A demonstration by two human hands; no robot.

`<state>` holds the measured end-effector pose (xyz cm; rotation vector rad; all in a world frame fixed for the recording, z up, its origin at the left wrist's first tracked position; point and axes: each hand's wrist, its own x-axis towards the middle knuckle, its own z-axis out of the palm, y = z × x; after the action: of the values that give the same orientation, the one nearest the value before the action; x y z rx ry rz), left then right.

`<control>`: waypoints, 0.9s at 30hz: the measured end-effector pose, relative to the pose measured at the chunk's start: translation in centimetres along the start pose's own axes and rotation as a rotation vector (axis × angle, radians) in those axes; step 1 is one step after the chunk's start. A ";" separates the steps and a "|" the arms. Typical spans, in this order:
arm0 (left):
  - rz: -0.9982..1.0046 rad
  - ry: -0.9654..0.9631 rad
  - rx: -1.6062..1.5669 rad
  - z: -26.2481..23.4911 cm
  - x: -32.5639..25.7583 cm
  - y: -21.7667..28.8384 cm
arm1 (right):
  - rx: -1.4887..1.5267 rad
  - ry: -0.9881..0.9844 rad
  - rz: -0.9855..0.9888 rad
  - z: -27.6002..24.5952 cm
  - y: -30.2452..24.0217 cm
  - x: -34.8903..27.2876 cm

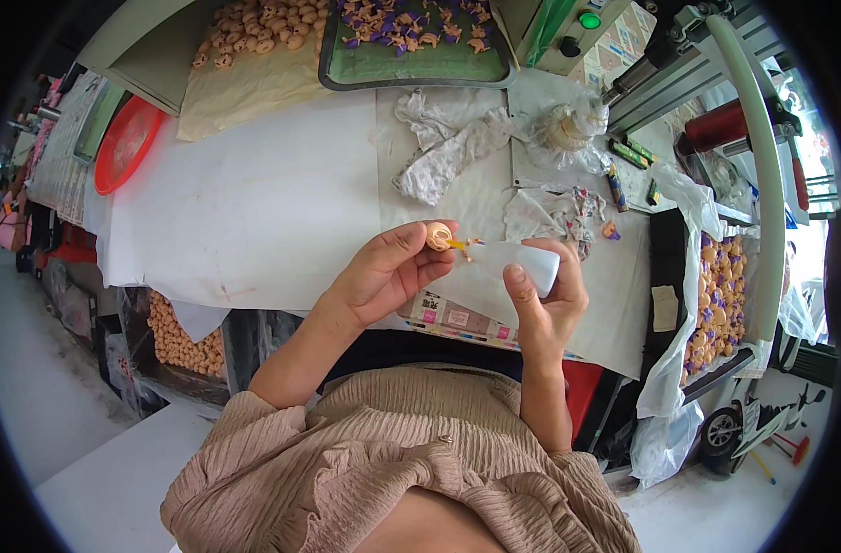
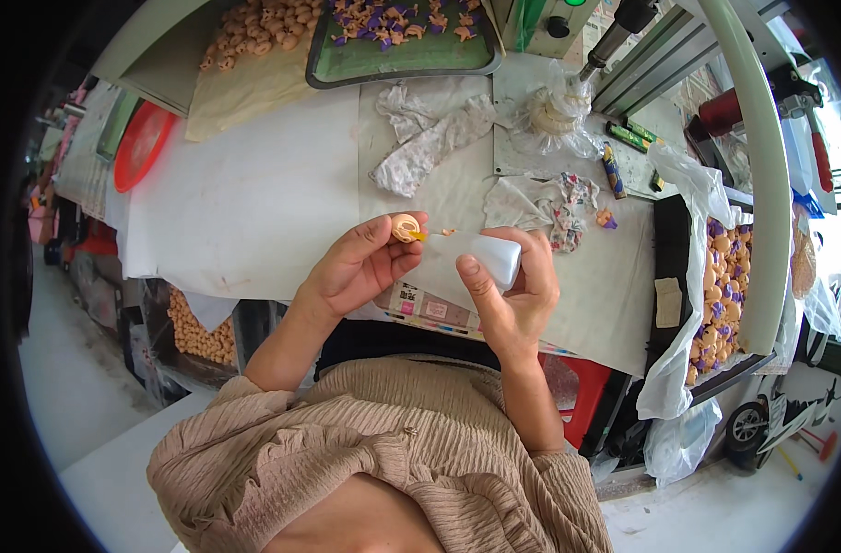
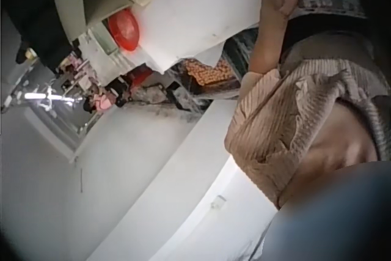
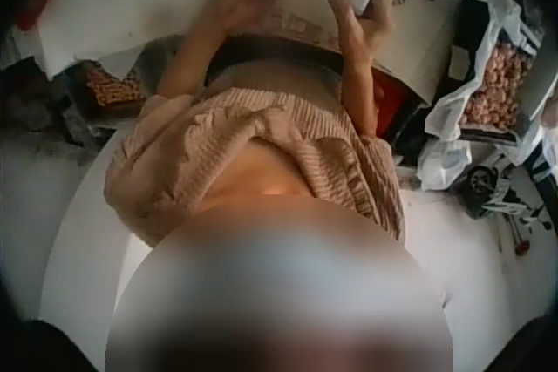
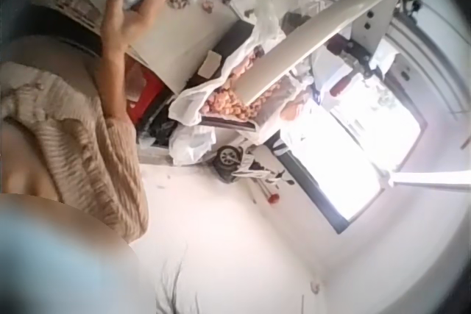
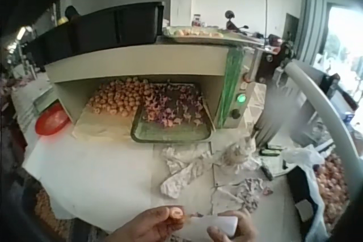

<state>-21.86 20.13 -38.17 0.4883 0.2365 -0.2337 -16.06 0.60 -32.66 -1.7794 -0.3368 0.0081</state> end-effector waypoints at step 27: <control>0.006 0.001 -0.076 0.4 -0.1 0.0 | -0.117 0.099 -0.101 -0.7 -0.3 -0.1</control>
<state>-21.91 19.97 -37.81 0.4135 0.2443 -0.2178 -16.07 -0.08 -32.25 -1.8688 -0.3614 -0.1737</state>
